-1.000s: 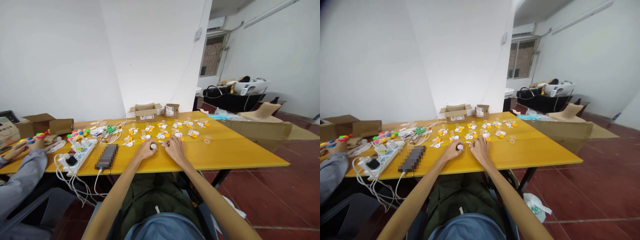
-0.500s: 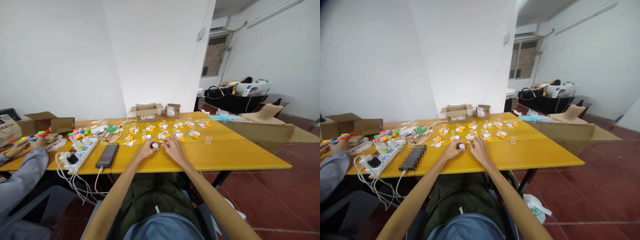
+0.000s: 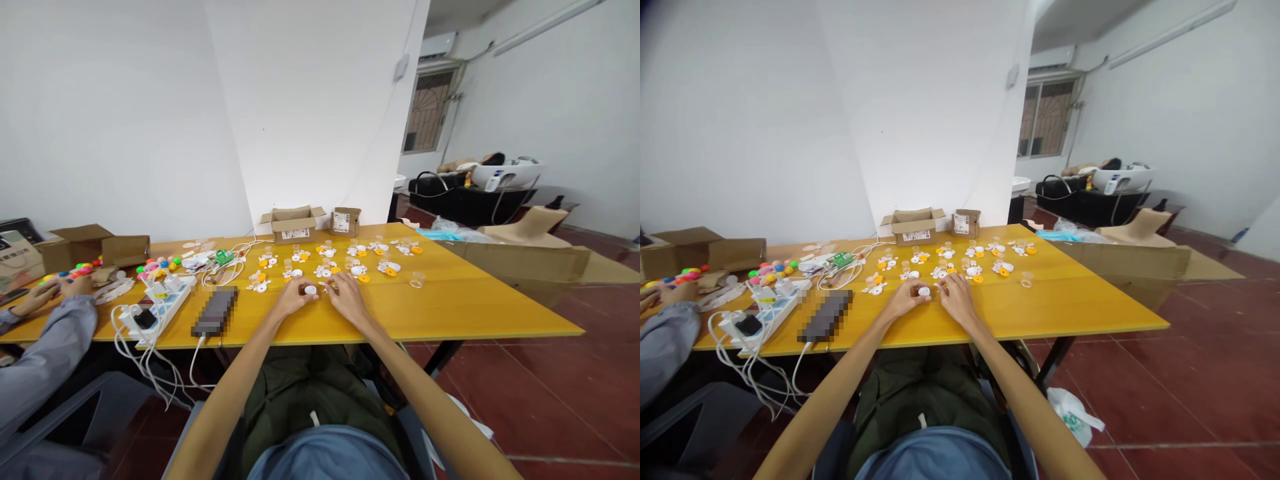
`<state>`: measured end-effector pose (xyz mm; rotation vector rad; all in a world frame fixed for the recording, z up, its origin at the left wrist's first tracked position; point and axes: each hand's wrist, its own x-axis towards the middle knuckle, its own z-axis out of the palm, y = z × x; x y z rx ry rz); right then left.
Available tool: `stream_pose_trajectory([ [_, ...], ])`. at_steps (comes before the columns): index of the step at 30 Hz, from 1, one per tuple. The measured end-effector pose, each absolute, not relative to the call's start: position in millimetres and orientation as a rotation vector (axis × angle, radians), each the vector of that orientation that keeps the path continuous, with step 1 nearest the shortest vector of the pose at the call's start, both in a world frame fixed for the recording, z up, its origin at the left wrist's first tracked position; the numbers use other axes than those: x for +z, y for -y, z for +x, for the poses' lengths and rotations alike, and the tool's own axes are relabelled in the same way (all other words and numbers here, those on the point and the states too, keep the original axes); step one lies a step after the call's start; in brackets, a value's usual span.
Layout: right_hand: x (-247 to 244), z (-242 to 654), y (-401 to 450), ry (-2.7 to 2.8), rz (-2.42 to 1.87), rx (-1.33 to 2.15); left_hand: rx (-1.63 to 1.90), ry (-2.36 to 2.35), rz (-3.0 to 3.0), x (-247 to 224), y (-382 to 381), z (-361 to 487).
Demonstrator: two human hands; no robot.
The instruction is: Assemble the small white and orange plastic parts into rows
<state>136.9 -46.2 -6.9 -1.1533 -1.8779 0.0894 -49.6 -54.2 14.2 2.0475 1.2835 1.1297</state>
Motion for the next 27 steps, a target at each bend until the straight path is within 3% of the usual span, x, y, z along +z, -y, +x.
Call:
stream_pose_trajectory([
  [27, -7.4, 133.6, 52.0, 2.153, -0.908, 0.066, 1.364, -1.275, 1.86, 10.7, 42.1, -53.6],
])
